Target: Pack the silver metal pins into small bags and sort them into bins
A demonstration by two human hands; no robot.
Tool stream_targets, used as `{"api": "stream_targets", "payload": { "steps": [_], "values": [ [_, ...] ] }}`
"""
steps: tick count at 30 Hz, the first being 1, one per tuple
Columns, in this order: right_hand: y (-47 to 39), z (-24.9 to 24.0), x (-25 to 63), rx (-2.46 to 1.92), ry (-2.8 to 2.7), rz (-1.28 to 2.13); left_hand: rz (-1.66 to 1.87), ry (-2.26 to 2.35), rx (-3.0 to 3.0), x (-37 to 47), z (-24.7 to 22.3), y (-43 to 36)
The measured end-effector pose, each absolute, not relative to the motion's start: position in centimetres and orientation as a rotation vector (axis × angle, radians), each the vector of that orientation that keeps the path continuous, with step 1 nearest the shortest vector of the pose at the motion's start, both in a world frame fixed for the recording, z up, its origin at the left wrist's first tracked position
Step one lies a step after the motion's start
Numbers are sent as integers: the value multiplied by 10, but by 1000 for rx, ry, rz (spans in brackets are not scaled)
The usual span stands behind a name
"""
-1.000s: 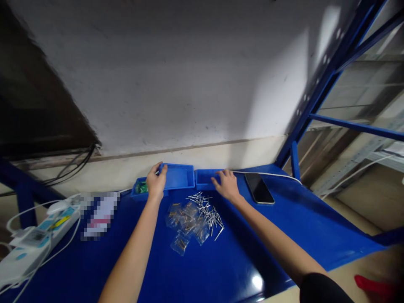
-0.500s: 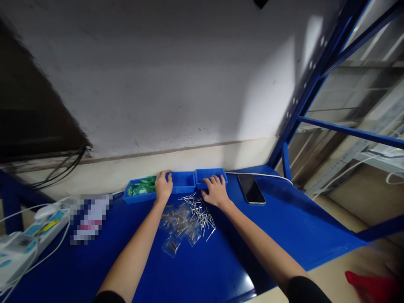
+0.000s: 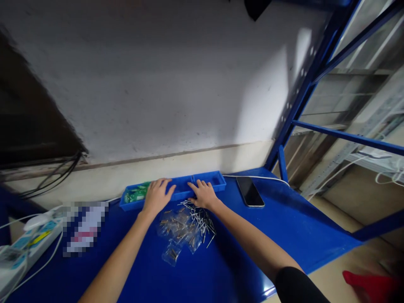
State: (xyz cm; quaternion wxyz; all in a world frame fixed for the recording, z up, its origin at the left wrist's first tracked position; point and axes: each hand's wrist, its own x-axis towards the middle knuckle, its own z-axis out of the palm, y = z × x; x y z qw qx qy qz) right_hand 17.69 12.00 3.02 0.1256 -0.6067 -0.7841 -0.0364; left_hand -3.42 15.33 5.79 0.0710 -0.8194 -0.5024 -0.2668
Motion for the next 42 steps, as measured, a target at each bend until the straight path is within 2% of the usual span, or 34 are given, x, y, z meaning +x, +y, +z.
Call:
{"api": "stream_targets", "payload": {
  "steps": [8, 19, 27, 33, 38, 42],
  "values": [
    [138, 22, 179, -1566, -2328, -71, -747, -1653, -2216, -132, 34, 107],
    [135, 25, 174, -1584, -2322, -68, -401, -1845, -2159, -108, 31, 113],
    [113, 28, 182, -1557, -2351, -20, -353, -1901, -2264, -105, 38, 67],
    [98, 32, 187, -1601, -2324, 32, -423, -1944, -2364, -104, 51, 29],
    [90, 36, 182, -1606, -2278, -12, -697, -1771, -2336, -118, 70, 58],
    [77, 43, 165, -1597, -2102, -43, -287, -1736, -2720, -132, 68, 95]
  ]
}}
